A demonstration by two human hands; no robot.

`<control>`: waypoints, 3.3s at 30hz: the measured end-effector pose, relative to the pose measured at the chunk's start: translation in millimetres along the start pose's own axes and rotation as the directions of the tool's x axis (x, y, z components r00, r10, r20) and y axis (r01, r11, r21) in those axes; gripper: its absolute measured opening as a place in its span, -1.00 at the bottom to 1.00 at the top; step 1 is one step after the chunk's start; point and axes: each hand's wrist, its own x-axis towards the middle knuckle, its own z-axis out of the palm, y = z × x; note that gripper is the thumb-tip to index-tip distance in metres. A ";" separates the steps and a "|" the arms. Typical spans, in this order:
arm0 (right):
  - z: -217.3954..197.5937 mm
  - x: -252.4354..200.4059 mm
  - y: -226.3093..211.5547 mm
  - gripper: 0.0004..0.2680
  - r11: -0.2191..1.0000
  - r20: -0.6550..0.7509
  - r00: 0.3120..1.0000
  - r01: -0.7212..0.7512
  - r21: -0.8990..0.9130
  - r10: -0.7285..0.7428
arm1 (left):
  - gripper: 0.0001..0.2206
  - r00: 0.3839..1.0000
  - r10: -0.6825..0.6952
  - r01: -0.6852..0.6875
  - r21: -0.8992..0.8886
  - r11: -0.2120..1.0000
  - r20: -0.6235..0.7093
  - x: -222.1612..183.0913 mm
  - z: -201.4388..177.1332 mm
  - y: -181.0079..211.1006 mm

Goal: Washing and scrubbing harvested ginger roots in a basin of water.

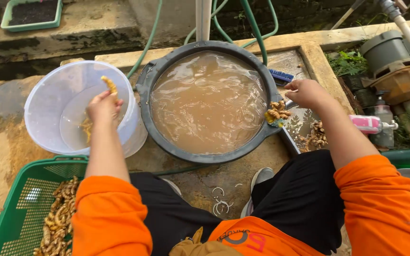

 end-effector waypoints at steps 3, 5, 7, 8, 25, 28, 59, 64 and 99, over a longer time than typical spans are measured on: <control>19.3 28.6 64.0 -0.68 0.982 0.014 1.000 0.002 -0.186 0.000 | -0.74 0.990 0.024 0.014 0.264 0.964 -0.140 23.9 -69.5 -6.1; 26.1 24.2 69.7 -0.68 0.965 0.058 0.998 0.007 -0.264 0.009 | -0.75 0.983 -0.026 0.109 0.468 0.877 -0.181 14.4 -88.2 -0.8; 30.4 18.1 58.8 -0.69 0.939 0.100 0.995 0.020 -0.344 0.016 | -0.76 0.969 -0.063 0.204 0.637 0.743 -0.237 12.9 -99.9 -1.3; 34.8 10.6 47.3 -0.66 0.928 0.143 0.990 0.065 -0.367 -0.012 | -0.76 0.971 -0.047 0.203 0.702 0.683 -0.235 13.3 -104.1 -6.7; 75.2 22.7 13.6 -0.70 0.773 0.340 0.933 0.299 -0.560 -0.115 | -0.64 0.977 0.058 0.208 0.978 -0.010 -0.207 17.7 -118.9 -29.9; 79.6 24.3 16.1 -0.72 0.771 0.331 0.933 0.312 -0.555 -0.140 | -0.64 0.984 0.023 0.176 0.984 -0.019 -0.175 -11.7 -97.2 -3.7; 319.1 50.6 -76.2 -0.76 0.717 0.045 0.999 -0.029 0.697 -0.003 | -0.84 0.734 -0.460 0.528 0.007 0.849 0.499 -106.6 197.1 -357.7; 314.7 64.5 -88.0 -0.75 0.777 -0.021 0.988 -0.105 0.621 0.150 | -0.85 0.716 -0.508 0.578 0.003 0.816 0.479 -119.3 214.4 -330.5; 313.5 93.3 -67.3 -0.80 -0.134 0.192 0.963 -0.168 0.977 0.188 | -0.76 0.783 -0.413 0.421 0.092 0.902 0.465 -149.9 221.1 -292.1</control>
